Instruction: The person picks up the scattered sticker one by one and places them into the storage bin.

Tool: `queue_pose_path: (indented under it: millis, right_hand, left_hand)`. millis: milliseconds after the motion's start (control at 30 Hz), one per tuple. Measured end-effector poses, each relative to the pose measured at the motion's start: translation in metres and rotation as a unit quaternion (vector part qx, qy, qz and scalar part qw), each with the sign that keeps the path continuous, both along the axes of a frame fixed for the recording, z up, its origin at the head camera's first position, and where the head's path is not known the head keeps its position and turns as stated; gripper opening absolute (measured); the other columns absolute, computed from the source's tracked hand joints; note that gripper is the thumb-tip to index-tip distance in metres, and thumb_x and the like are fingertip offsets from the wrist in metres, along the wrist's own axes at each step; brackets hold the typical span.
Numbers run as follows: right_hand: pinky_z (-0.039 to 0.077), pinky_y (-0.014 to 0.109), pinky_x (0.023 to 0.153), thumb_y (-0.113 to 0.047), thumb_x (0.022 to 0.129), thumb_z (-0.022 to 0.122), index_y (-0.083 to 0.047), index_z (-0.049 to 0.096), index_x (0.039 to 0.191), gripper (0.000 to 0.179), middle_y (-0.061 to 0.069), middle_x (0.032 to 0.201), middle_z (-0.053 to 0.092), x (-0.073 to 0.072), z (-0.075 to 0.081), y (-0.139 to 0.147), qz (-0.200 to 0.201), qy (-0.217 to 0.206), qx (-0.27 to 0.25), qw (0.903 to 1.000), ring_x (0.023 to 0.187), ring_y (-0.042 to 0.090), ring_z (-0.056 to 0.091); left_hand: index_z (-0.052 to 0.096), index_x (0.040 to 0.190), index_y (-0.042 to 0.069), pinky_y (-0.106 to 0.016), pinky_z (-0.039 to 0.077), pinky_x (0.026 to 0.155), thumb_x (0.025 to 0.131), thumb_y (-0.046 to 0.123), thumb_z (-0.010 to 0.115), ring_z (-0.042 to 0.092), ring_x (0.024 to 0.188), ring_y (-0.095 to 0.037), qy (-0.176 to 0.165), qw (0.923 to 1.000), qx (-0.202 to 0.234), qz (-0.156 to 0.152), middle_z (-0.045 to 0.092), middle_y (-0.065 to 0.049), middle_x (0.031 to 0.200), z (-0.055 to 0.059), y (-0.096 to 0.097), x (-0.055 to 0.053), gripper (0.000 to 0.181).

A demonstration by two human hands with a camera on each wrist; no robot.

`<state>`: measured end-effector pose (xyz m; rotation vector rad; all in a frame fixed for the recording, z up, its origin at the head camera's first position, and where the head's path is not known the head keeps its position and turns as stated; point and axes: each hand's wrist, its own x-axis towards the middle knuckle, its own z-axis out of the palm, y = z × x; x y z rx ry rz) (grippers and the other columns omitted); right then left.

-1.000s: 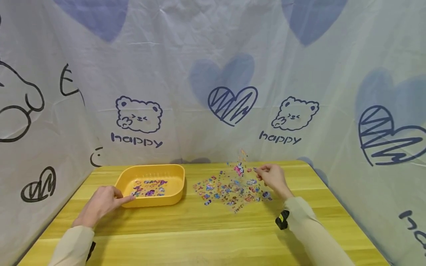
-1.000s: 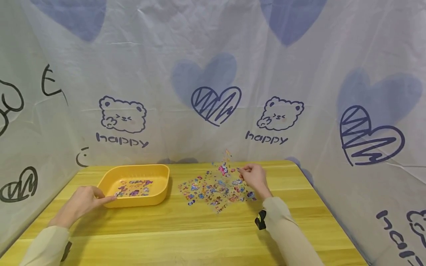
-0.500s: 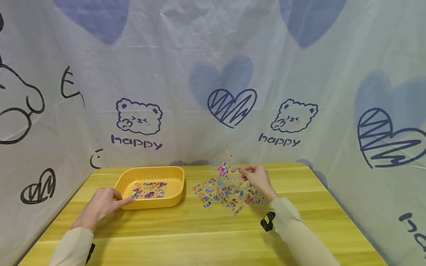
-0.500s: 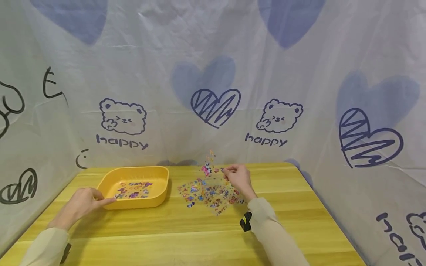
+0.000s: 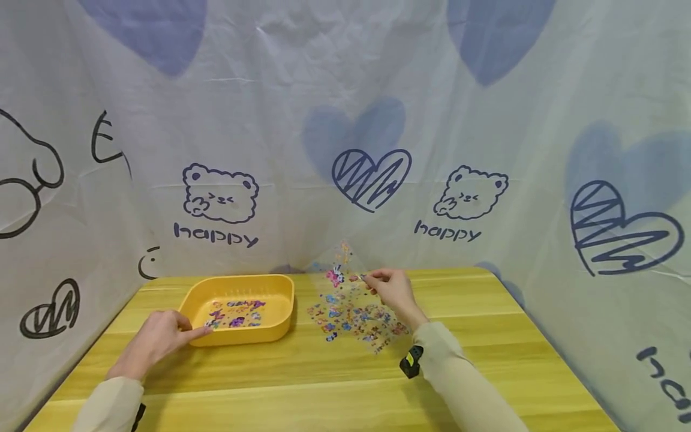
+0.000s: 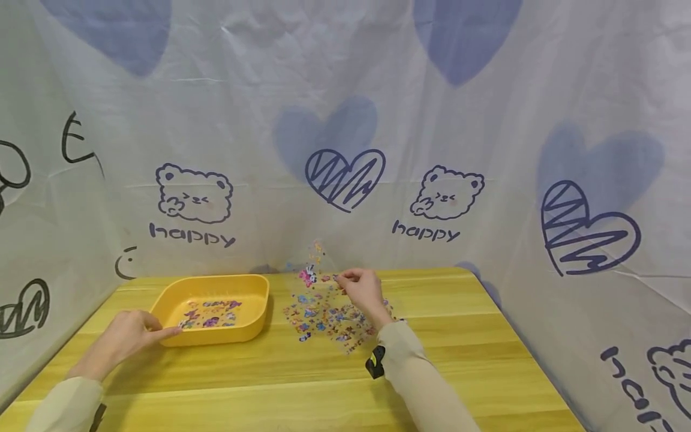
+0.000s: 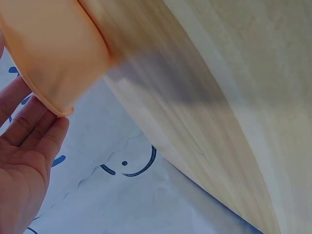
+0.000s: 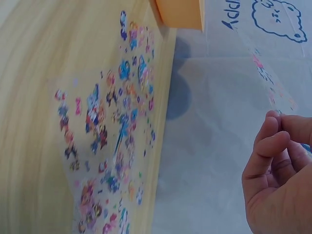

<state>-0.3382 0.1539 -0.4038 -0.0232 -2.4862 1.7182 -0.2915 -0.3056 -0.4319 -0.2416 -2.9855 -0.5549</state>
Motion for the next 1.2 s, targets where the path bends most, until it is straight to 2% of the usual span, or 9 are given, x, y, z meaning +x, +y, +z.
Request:
queue_pose_path:
  millis: [267, 467, 567, 767, 933, 1200]
  right_hand:
    - [0.040, 0.025, 0.051, -0.022, 0.095, 0.066, -0.010, 0.075, 0.103, 0.017, 0.013, 0.094, 0.073, -0.002, 0.006, -0.018, 0.011, 0.008, -0.001, 0.9999, 0.071, 0.013, 0.062]
    - [0.040, 0.024, 0.050, -0.018, 0.096, 0.064, -0.007, 0.074, 0.106, 0.018, 0.017, 0.096, 0.072, 0.000, 0.010, -0.036, 0.033, 0.013, -0.042, 0.9985, 0.068, 0.011, 0.061]
    - [0.041, 0.024, 0.049, -0.018, 0.095, 0.064, -0.007, 0.074, 0.104, 0.017, 0.016, 0.093, 0.072, 0.002, 0.010, -0.046, 0.040, 0.017, -0.049, 0.9979, 0.068, 0.011, 0.062]
    - [0.044, 0.024, 0.048, -0.018, 0.093, 0.067, -0.007, 0.075, 0.098, 0.014, 0.007, 0.083, 0.073, 0.003, 0.001, -0.070, 0.035, 0.020, -0.045, 0.9981, 0.065, 0.012, 0.065]
    - [0.044, 0.023, 0.048, -0.019, 0.091, 0.070, -0.009, 0.076, 0.094, 0.012, 0.004, 0.081, 0.074, 0.004, -0.009, -0.094, 0.036, 0.003, -0.057, 0.9977, 0.067, 0.014, 0.068]
    - [0.043, 0.024, 0.047, -0.019, 0.089, 0.072, -0.011, 0.076, 0.091, 0.010, 0.011, 0.088, 0.075, 0.006, -0.022, -0.134, 0.037, -0.022, -0.047, 0.9980, 0.069, 0.022, 0.071]
  left_hand:
    - [0.075, 0.079, 0.005, -0.028, 0.034, 0.057, 0.082, 0.058, 0.070, 0.047, 0.066, -0.017, -0.018, 0.9997, 0.009, 0.017, 0.060, -0.002, 0.071, 0.002, 0.001, 0.000, 0.053]
    - [0.075, 0.078, 0.005, -0.027, 0.033, 0.055, 0.083, 0.056, 0.071, 0.047, 0.065, -0.016, -0.019, 0.9996, 0.011, 0.019, 0.058, -0.002, 0.069, 0.002, 0.000, 0.000, 0.051]
    - [0.075, 0.080, 0.005, -0.028, 0.034, 0.056, 0.083, 0.057, 0.070, 0.047, 0.067, -0.017, -0.022, 0.9995, 0.010, 0.020, 0.059, -0.003, 0.071, 0.003, -0.001, 0.000, 0.052]
    - [0.075, 0.079, 0.006, -0.028, 0.034, 0.056, 0.082, 0.061, 0.069, 0.047, 0.066, -0.017, -0.027, 0.9994, 0.011, 0.018, 0.060, -0.003, 0.072, 0.003, 0.000, 0.000, 0.055]
    - [0.075, 0.078, 0.007, -0.029, 0.038, 0.059, 0.083, 0.058, 0.070, 0.048, 0.067, -0.016, -0.017, 0.9998, 0.010, 0.005, 0.065, -0.003, 0.074, 0.002, 0.000, -0.001, 0.051]
    - [0.075, 0.079, 0.007, -0.030, 0.038, 0.060, 0.083, 0.058, 0.070, 0.049, 0.068, -0.017, -0.018, 0.9997, 0.013, 0.009, 0.065, -0.003, 0.076, 0.000, -0.001, 0.000, 0.051]
